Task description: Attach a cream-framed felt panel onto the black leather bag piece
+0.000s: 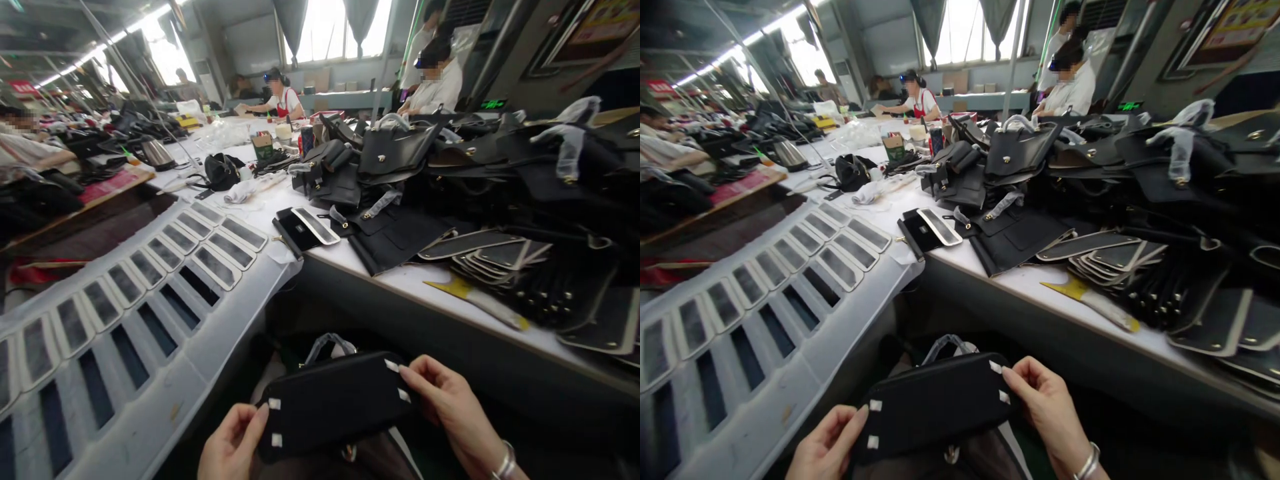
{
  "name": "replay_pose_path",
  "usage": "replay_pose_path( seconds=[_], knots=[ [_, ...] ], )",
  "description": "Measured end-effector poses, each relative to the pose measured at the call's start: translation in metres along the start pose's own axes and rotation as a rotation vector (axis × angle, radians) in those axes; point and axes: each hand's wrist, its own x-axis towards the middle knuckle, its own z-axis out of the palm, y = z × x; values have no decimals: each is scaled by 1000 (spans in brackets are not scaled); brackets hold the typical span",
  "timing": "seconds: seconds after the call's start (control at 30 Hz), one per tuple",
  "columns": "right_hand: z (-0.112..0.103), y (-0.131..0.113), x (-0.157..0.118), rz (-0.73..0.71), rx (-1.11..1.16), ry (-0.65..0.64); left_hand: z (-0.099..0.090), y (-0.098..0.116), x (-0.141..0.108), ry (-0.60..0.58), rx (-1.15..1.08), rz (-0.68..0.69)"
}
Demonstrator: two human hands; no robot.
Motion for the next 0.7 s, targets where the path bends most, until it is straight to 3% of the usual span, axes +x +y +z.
replay_pose_path(
  seconds=[0.17, 0.43, 0.7],
  knots=[
    [0, -1, 2, 69, 1, 9, -2, -9, 11, -33, -41, -24],
    [-8, 12, 8, 155, 103, -41, 7, 1, 4, -6, -280, -174],
    [-4, 9, 9, 179, 113, -15, 6, -8, 12, 5, -235, -131]
  ],
)
